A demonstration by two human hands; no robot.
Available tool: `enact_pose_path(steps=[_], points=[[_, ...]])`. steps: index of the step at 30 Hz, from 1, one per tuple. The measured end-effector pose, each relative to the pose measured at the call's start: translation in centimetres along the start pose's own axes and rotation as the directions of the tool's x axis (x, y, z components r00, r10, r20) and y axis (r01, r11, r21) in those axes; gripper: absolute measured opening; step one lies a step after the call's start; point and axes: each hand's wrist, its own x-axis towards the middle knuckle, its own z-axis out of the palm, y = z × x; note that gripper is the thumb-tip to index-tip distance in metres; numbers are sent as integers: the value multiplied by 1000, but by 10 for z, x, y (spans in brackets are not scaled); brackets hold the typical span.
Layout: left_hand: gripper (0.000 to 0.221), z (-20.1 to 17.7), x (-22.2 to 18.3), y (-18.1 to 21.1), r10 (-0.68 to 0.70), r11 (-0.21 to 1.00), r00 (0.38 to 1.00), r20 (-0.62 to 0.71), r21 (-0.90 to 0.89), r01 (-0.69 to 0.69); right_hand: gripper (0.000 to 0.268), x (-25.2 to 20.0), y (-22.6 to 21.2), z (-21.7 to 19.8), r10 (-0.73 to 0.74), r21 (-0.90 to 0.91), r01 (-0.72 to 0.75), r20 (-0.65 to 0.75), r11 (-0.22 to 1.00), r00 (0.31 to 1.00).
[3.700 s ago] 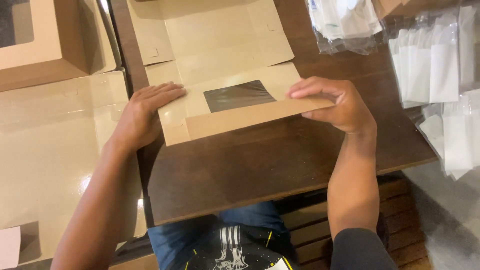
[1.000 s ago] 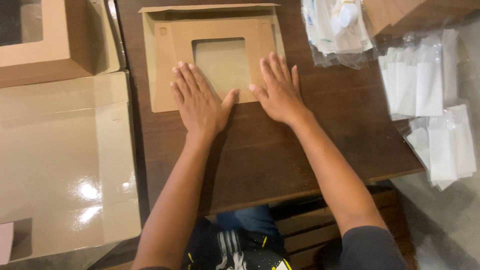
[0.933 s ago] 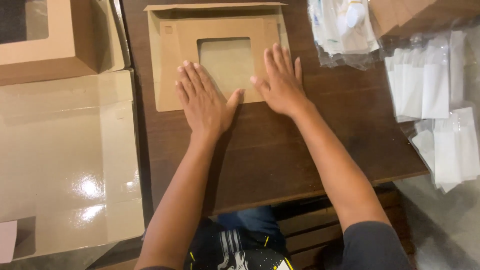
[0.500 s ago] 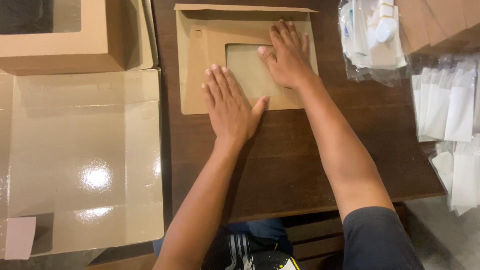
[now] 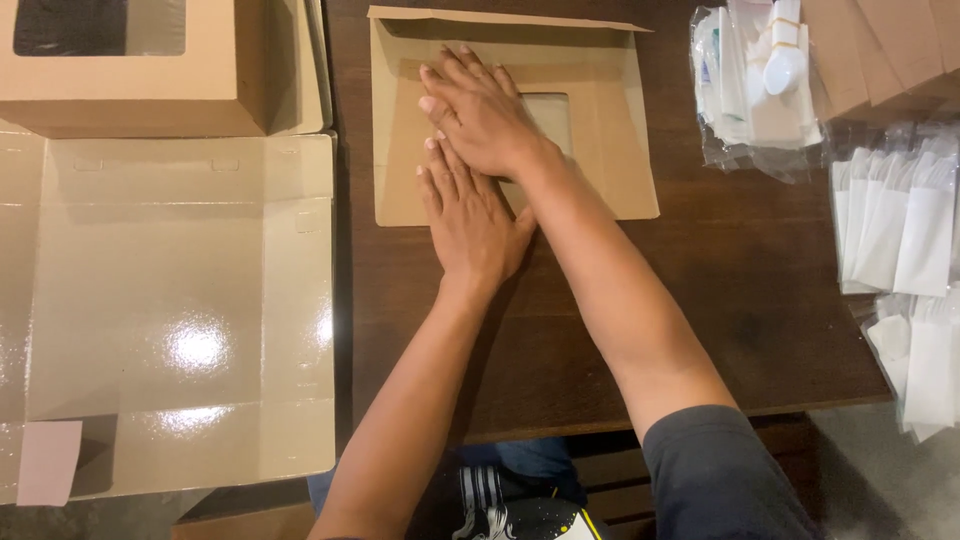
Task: Assembling a cardboard box with a clear window by folding and tucking flaps into place.
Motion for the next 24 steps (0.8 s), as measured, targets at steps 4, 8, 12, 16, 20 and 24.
enact_pose_path(steps=[4, 8, 12, 16, 20, 24], points=[[111, -2, 0, -2, -3, 1000, 999, 45, -3, 3, 66, -15, 6, -3, -3, -5, 3, 34, 1000, 999], [109, 0, 2, -13, 24, 989, 997, -70, -141, -34, 75, -47, 31, -10, 88, -115, -87, 5, 990, 996], [75, -5, 3, -29, 41, 943, 988, -152, -319, -88, 75, -93, 61, -15, 229, -148, -231, -30, 962, 973], [71, -21, 3, -40, 80, 950, 997, -2, -304, -77, 76, -136, 80, -6, 261, -128, -271, -83, 954, 962], [89, -30, -4, -42, -49, 911, 998, -46, -412, 26, 79, -175, 76, 0, 205, -132, -220, -115, 967, 972], [89, -29, -6, -44, -61, 919, 995, -73, -393, 28, 76, -194, 89, 8, 135, -105, -144, -87, 984, 987]])
